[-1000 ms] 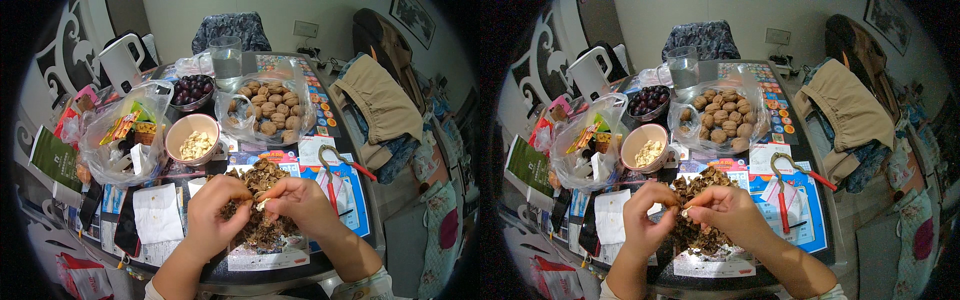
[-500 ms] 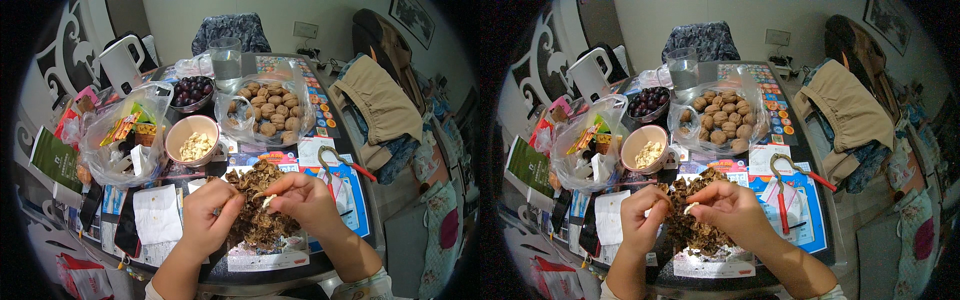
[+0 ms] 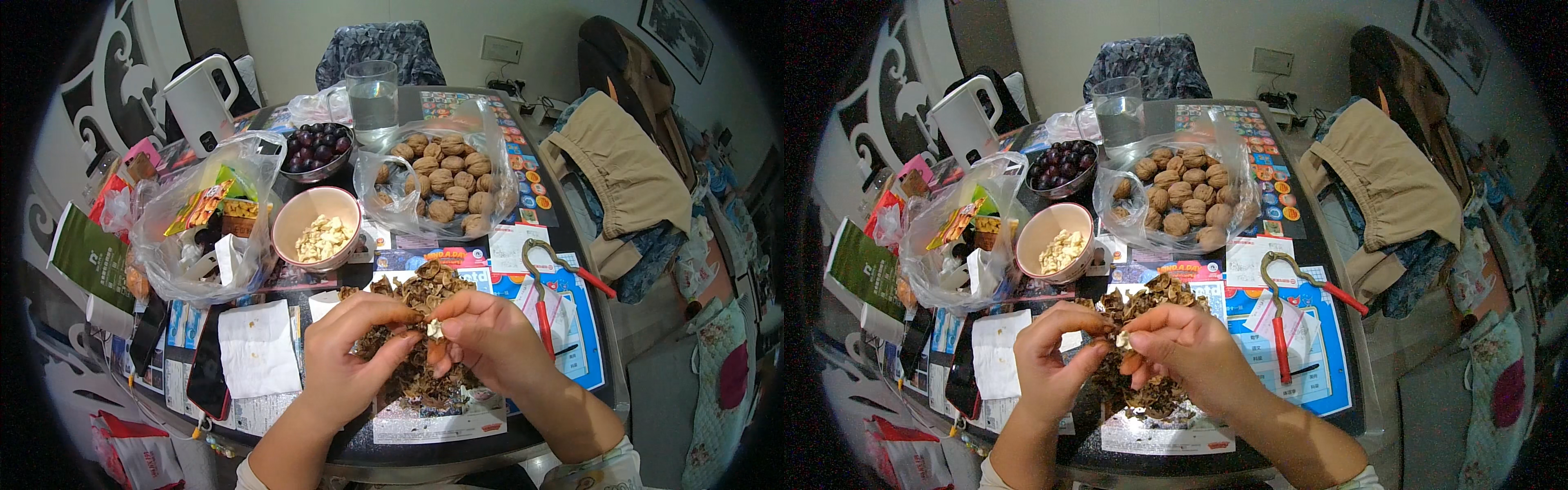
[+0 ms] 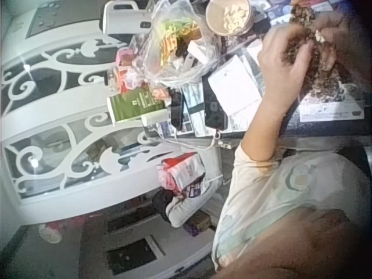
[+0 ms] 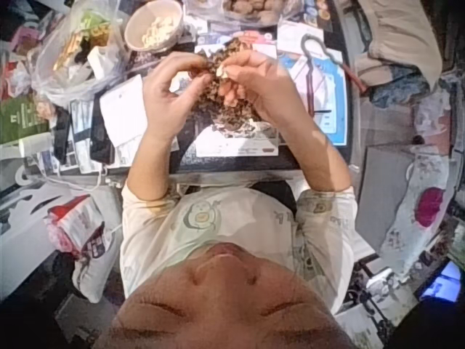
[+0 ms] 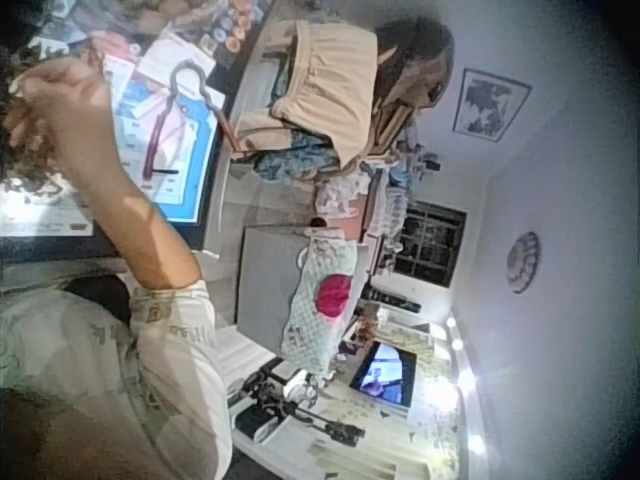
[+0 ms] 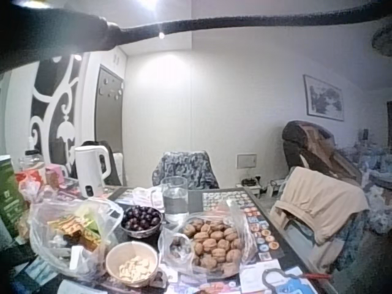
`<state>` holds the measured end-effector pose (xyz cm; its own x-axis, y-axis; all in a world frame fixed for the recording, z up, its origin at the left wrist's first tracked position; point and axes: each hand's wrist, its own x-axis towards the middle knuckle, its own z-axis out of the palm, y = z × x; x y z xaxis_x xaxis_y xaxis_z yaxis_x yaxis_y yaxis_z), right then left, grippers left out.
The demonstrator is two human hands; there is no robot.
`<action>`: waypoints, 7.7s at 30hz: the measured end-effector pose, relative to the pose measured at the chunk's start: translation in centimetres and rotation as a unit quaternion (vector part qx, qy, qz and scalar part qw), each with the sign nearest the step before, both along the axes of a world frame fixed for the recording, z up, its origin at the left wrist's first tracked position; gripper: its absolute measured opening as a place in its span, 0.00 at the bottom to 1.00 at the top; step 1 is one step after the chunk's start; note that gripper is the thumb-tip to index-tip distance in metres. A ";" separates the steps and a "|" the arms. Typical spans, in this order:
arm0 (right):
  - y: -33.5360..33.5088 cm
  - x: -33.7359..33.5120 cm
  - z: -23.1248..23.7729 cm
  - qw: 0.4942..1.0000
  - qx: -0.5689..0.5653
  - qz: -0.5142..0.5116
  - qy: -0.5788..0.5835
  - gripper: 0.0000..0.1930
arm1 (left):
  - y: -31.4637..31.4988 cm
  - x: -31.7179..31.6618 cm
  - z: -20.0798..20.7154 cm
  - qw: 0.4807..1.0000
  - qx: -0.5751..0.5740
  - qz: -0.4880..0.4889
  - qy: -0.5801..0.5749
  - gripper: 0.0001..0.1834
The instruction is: The person sits at a table and manually shells walnuts. They pick up cracked walnut shells, separate the nut meat from the shell fragments, and place the extracted meat into a small bowl. The process is repetitive, involving careful manual separation of the nut from the shell.
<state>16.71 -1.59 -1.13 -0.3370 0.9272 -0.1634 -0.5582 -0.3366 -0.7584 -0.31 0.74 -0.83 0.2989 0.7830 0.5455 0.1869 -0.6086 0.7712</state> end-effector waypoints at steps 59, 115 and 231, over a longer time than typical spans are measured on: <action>-0.7 -1.3 -0.8 0.943 0.199 -0.148 -0.224 0.06 | -0.9 1.0 -0.3 0.996 -0.062 0.058 0.013 0.03; -0.5 -0.7 -0.1 0.960 0.175 -0.087 -0.199 0.19 | -0.6 0.5 -0.4 0.993 -0.115 0.022 0.005 0.07; -0.8 -0.7 -0.5 0.903 0.264 -0.130 -0.312 0.13 | -0.7 0.7 0.4 0.986 0.113 0.082 0.087 0.07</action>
<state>16.02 -2.44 -1.61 -0.0913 0.9659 0.2421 0.0244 0.2452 -0.9692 0.43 0.04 -0.41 0.2829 0.6929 0.6633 0.4145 -0.7119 0.5669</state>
